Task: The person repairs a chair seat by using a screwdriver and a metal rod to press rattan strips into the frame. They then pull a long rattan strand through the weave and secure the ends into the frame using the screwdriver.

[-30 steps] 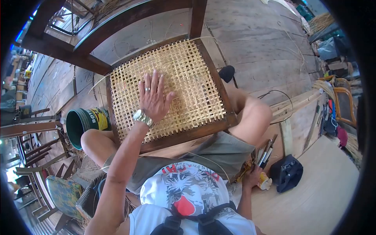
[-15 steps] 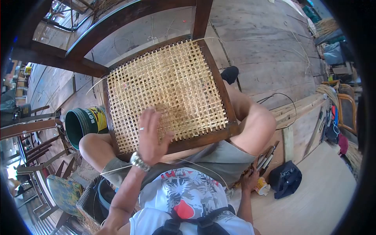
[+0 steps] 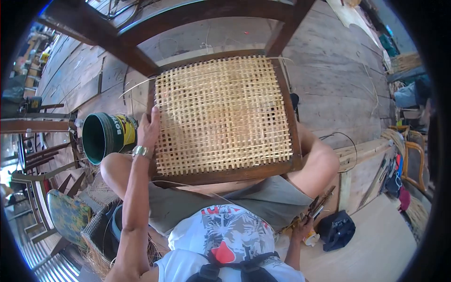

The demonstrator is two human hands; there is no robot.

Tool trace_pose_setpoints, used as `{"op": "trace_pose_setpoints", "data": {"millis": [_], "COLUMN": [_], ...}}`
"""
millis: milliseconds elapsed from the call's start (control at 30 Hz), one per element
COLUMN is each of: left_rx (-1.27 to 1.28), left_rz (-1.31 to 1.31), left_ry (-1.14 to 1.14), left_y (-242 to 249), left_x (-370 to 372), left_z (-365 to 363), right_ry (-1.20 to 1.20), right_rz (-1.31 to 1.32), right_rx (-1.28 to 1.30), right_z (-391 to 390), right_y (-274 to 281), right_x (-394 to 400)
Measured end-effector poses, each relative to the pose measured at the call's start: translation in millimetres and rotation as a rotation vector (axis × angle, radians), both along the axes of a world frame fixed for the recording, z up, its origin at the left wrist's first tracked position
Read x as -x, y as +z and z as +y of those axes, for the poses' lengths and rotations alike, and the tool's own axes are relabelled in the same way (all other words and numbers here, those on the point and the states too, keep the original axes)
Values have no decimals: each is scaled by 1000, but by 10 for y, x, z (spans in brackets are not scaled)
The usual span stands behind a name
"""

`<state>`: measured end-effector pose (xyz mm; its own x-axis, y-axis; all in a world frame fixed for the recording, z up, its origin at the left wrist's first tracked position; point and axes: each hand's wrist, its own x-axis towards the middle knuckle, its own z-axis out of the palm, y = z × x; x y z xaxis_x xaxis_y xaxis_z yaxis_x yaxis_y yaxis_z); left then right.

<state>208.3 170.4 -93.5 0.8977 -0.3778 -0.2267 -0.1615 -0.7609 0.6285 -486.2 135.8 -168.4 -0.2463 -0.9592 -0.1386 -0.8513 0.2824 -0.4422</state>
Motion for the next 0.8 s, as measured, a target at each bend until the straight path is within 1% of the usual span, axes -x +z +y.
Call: {"op": "trace_pose_setpoints", "data": {"millis": [33,67,100,167,200,267,333,367,433,467,500,533,567,633,700,767,800], "left_rx": [-16,-30,-20,-28,-21,-78,-60,-52,-17,-15,-82,-149,-149,117,322,406,418], "left_rz": [-48,-94,-92,-40,-42,-124,-84,-49,-148,-148,-130,-113,-113,-425,-558,-766,-683], "left_ry": [-2,-5,2,-95,-91,-179,-214,-246,-332,-335,-353,-372,-376,-222,-73,45,112], "left_y": [-3,-14,25,147,118,24,84,100,-94,-21,104,193,200,249,312,356,382], "left_x": [-10,-33,-55,-163,-265,-490,-672,-781,-1142,-1240,-1282,-1257,-1197,-1012,-693,-158,145], "left_z": [-70,-155,-255,-477,-576,-825,-1142,-1321,-1711,-1884,-2052,-2151,-2163,-2117,-1847,-1431,-1195], "right_ry": [-17,-8,-27,-42,-63,-88,-183,-184,-278,-280,-284,-288,-292,-381,-347,-221,-236], "right_rz": [-57,-58,-76,-96,-88,-77,-155,-148,-175,-175,-195,-217,-216,-698,-907,-1105,-1145], "right_rx": [45,56,45,42,75,116,115,129,196,198,230,263,263,262,367,353,379], "right_z": [-27,-47,-88,-149,-161,-200,-287,-360,-475,-532,-637,-757,-871,-1149,-1441,-1796,-1941], "right_y": [-40,-91,-74,-74,-105,-76,82,112,134,208,367,518,630,831,1107,1045,1174], "right_x": [30,96,98,122,150,89,-8,0,11,-66,-189,-308,-393,-603,-1202,-1333,-1651]}}
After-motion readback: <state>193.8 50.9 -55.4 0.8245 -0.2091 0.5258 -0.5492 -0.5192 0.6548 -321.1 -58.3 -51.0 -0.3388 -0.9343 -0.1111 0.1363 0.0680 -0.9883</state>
